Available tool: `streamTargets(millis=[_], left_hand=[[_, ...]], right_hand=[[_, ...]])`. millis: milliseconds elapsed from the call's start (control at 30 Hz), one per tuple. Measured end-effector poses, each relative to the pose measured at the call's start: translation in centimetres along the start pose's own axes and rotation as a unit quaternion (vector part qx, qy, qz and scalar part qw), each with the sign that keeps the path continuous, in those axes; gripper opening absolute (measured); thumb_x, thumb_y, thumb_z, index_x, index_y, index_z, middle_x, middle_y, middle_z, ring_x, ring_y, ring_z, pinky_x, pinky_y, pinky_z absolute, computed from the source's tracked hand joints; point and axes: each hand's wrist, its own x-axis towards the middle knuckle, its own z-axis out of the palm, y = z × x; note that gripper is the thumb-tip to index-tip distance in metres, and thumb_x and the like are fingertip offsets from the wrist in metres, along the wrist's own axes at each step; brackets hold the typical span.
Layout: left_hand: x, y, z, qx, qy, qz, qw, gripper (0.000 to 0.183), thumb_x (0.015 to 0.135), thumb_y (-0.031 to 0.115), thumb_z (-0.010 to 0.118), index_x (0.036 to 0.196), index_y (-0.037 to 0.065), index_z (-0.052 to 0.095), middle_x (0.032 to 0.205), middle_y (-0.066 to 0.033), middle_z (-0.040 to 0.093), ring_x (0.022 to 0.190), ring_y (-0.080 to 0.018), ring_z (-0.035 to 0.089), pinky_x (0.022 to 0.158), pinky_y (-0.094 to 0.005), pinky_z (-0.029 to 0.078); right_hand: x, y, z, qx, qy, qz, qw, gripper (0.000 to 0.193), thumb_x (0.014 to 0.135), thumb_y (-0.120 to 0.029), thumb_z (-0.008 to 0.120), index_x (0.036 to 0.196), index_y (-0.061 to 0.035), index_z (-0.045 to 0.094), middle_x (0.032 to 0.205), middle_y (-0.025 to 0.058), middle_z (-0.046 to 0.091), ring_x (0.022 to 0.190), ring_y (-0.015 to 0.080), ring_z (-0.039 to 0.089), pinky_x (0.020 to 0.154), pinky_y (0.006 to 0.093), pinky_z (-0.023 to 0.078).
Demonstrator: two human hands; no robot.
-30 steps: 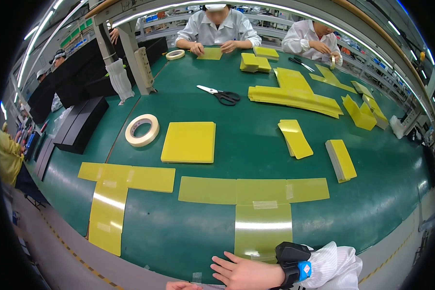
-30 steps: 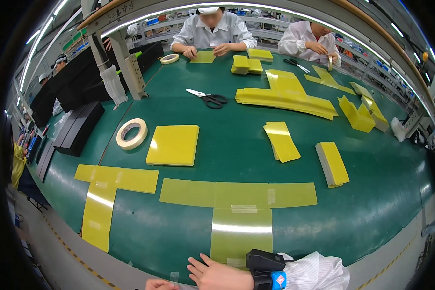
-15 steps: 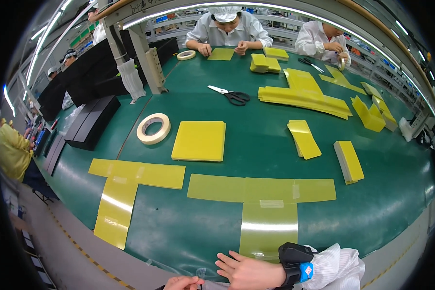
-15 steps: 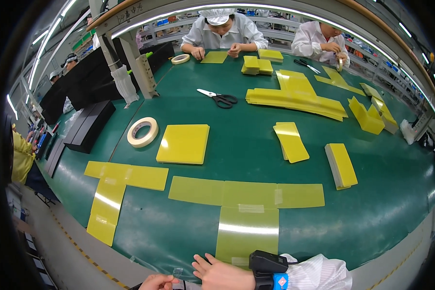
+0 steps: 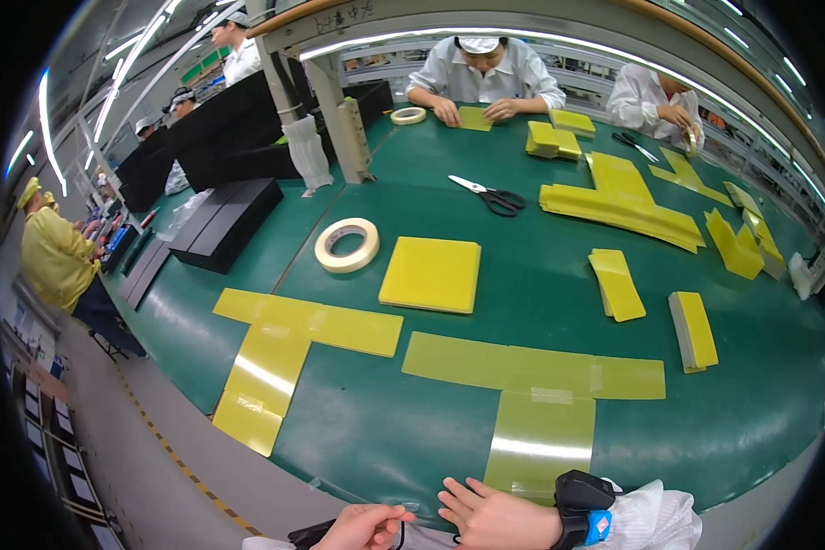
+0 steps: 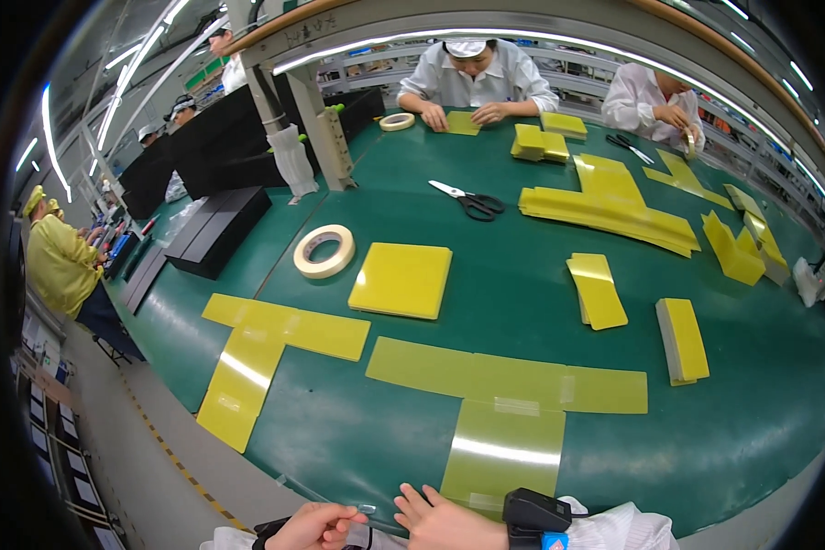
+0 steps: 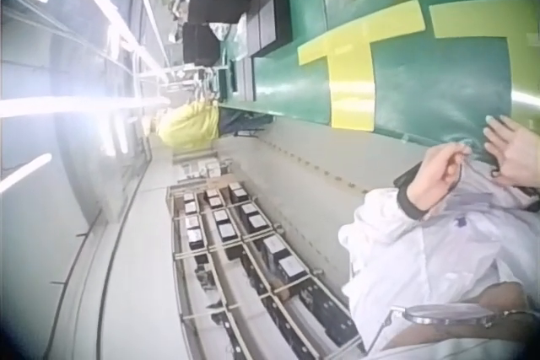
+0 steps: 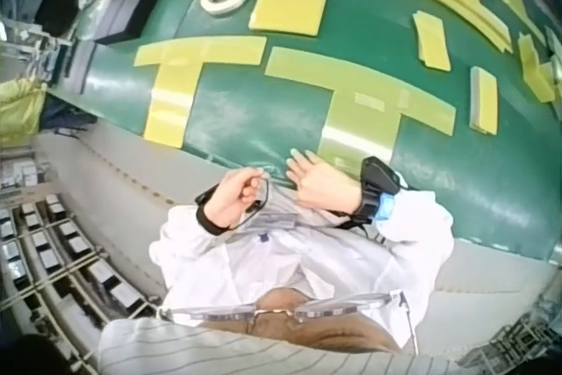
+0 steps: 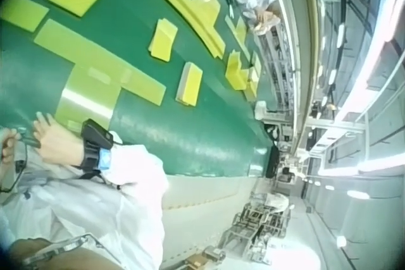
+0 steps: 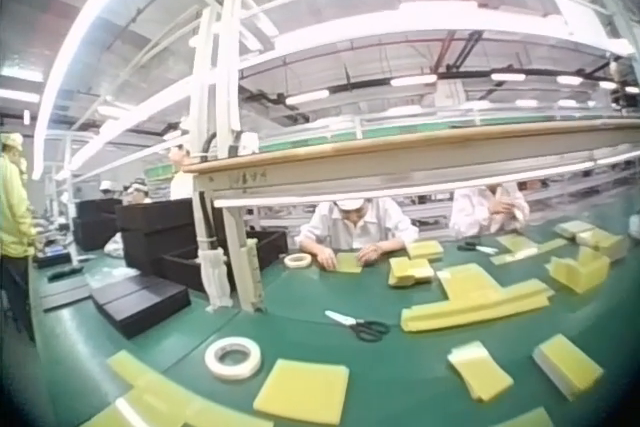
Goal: The person cuts pieces of tape with scissors and uses them to join three green panels together on a table, pressing down on the seams by hand.
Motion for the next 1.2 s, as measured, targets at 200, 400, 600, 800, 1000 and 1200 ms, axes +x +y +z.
streamTargets(millis=[200, 400, 600, 800, 1000, 1200], left_hand=[[-4.4, 4.9, 0.4, 0.008, 0.031, 0.370, 0.928, 0.036, 0.098, 0.019, 0.048, 0.065, 0.005, 0.052, 0.043, 0.0031, 0.038, 0.035, -0.0071, 0.033, 0.036, -0.0241, 0.025], [-3.0, 6.5, 5.1, 0.271, -0.174, 0.341, 0.883, 0.017, 0.092, 0.002, 0.060, 0.104, -0.006, 0.070, 0.071, -0.0087, 0.068, 0.061, -0.0106, 0.062, 0.055, -0.0224, 0.049], [2.1, 6.7, 8.2, 0.312, -0.219, 0.317, 0.868, 0.016, 0.093, 0.007, 0.062, 0.100, -0.005, 0.070, 0.072, -0.0061, 0.068, 0.063, -0.0073, 0.060, 0.059, -0.0201, 0.049], [4.9, 8.3, 9.2, 0.350, -0.205, 0.303, 0.862, 0.019, 0.092, 0.009, 0.063, 0.098, -0.007, 0.070, 0.077, -0.0094, 0.069, 0.069, -0.0122, 0.063, 0.065, -0.0239, 0.051], [8.9, 8.6, 9.2, 0.366, -0.221, 0.331, 0.841, 0.022, 0.096, 0.015, 0.058, 0.105, -0.001, 0.071, 0.077, -0.0065, 0.069, 0.068, -0.0099, 0.064, 0.061, -0.0204, 0.048], [11.6, 9.4, 9.0, 0.143, -0.244, 0.153, 0.947, 0.030, 0.098, 0.019, 0.052, 0.112, -0.003, 0.067, 0.075, -0.0113, 0.069, 0.063, -0.0135, 0.063, 0.054, -0.0225, 0.044]], right_hand=[[0.0, 0.3, 0.0, 0.010, -0.011, 0.007, 1.000, 0.054, 0.078, -0.034, 0.057, 0.112, 0.0079, 0.065, 0.122, 0.0251, 0.060, 0.118, 0.0379, 0.052, 0.097, 0.0433, 0.042], [-0.1, 5.0, -4.3, 0.290, -0.085, 0.042, 0.952, 0.033, 0.094, -0.029, 0.059, 0.117, -0.0053, 0.062, 0.114, 0.0135, 0.063, 0.112, 0.0317, 0.058, 0.097, 0.0438, 0.044], [-0.2, 6.9, -10.2, 0.422, 0.362, 0.163, 0.815, 0.018, 0.088, -0.014, 0.068, 0.102, -0.0032, 0.065, 0.113, 0.0127, 0.061, 0.104, 0.0255, 0.059, 0.092, 0.0357, 0.045], [-0.4, 10.3, -9.0, 0.412, 0.340, 0.197, 0.822, 0.010, 0.088, -0.014, 0.068, 0.091, -0.0049, 0.063, 0.125, 0.0125, 0.052, 0.121, 0.0259, 0.049, 0.103, 0.0393, 0.037], [-0.9, 12.5, -8.1, 0.367, 0.329, 0.216, 0.843, 0.009, 0.087, -0.008, 0.065, 0.086, -0.0047, 0.057, 0.127, 0.0136, 0.048, 0.120, 0.0304, 0.045, 0.101, 0.0414, 0.036], [-0.5, 14.4, -8.8, 0.205, 0.384, 0.244, 0.867, 0.011, 0.081, 0.003, 0.060, 0.087, -0.0031, 0.053, 0.112, 0.0137, 0.051, 0.104, 0.0318, 0.047, 0.092, 0.0399, 0.039]])
